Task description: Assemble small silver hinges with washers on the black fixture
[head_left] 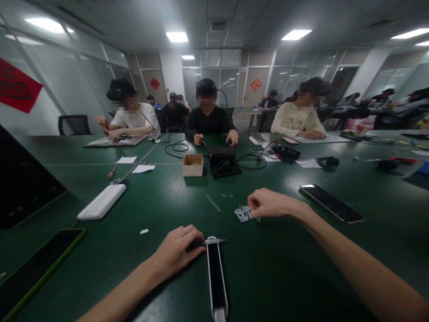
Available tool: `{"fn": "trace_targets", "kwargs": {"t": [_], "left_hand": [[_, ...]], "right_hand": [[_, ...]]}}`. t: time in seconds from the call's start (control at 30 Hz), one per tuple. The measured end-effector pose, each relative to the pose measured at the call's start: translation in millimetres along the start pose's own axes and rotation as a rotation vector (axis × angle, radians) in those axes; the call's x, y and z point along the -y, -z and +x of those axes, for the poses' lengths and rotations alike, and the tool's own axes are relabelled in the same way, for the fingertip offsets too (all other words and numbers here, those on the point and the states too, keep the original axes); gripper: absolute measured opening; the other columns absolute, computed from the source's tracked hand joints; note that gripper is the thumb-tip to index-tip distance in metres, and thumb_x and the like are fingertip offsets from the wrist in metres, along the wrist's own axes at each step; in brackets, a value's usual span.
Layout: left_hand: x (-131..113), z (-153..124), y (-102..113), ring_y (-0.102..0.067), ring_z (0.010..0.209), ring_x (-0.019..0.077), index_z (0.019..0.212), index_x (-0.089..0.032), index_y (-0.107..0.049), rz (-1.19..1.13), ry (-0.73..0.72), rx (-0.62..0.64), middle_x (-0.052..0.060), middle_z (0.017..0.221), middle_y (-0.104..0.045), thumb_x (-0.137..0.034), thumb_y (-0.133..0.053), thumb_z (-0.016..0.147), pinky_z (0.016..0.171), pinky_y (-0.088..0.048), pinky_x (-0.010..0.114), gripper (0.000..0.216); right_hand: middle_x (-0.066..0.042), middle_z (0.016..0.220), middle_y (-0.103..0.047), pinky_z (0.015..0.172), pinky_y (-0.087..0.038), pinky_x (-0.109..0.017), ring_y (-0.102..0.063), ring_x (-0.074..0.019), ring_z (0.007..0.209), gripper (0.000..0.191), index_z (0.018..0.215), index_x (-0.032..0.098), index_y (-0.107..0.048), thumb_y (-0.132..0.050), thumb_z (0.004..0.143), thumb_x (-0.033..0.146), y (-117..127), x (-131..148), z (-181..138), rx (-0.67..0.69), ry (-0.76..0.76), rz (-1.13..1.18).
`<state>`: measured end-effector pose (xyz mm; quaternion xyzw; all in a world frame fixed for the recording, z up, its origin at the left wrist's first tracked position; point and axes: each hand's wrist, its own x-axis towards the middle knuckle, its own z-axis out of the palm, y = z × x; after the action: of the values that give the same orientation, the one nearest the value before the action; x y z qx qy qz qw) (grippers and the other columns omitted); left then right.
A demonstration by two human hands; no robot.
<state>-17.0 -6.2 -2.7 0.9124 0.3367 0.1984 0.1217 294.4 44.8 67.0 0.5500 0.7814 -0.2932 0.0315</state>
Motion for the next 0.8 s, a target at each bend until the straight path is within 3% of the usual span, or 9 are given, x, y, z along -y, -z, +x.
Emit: {"fn": "trace_targets", "kwargs": {"t": [0.13, 0.37, 0.8], "left_hand": [[-1.6, -0.3, 0.4, -0.059, 0.07, 0.0164, 0.094, -0.019, -0.059, 0.009, 0.003, 0.01, 0.002, 0.085, -0.063, -0.017, -0.065, 0.082, 0.061, -0.046, 0.026, 0.014], [-3.8, 0.0, 1.5, -0.059, 0.069, 0.0165, 0.09, -0.019, -0.059, 0.059, 0.002, -0.017, 0.002, 0.083, -0.064, -0.02, -0.06, 0.083, 0.062, -0.045, 0.027, 0.007], [-4.0, 0.4, 2.9, -0.056, 0.065, 0.0153, 0.086, -0.019, -0.058, 0.082, -0.01, 0.001, 0.0, 0.076, -0.061, -0.023, -0.056, 0.088, 0.059, -0.042, 0.025, 0.005]], "right_hand": [[0.0, 0.077, -0.059, 0.057, -0.04, -0.024, -0.053, -0.0125, 0.066, 0.01, 0.077, 0.015, -0.06, -0.062, 0.072, 0.023, -17.5, 25.6, -2.1, 0.086, 0.191, 0.08], [0.001, 0.076, -0.059, 0.061, -0.044, -0.023, -0.055, -0.0116, 0.068, 0.009, 0.08, 0.015, -0.061, -0.063, 0.074, 0.022, -48.3, 42.2, 9.7, 0.118, 0.304, 0.233], [0.001, 0.078, -0.062, 0.064, -0.046, -0.023, -0.057, -0.0112, 0.069, 0.018, 0.086, 0.014, -0.064, -0.068, 0.077, 0.028, -54.8, 41.5, 12.1, 0.166, 0.335, 0.38]]}}
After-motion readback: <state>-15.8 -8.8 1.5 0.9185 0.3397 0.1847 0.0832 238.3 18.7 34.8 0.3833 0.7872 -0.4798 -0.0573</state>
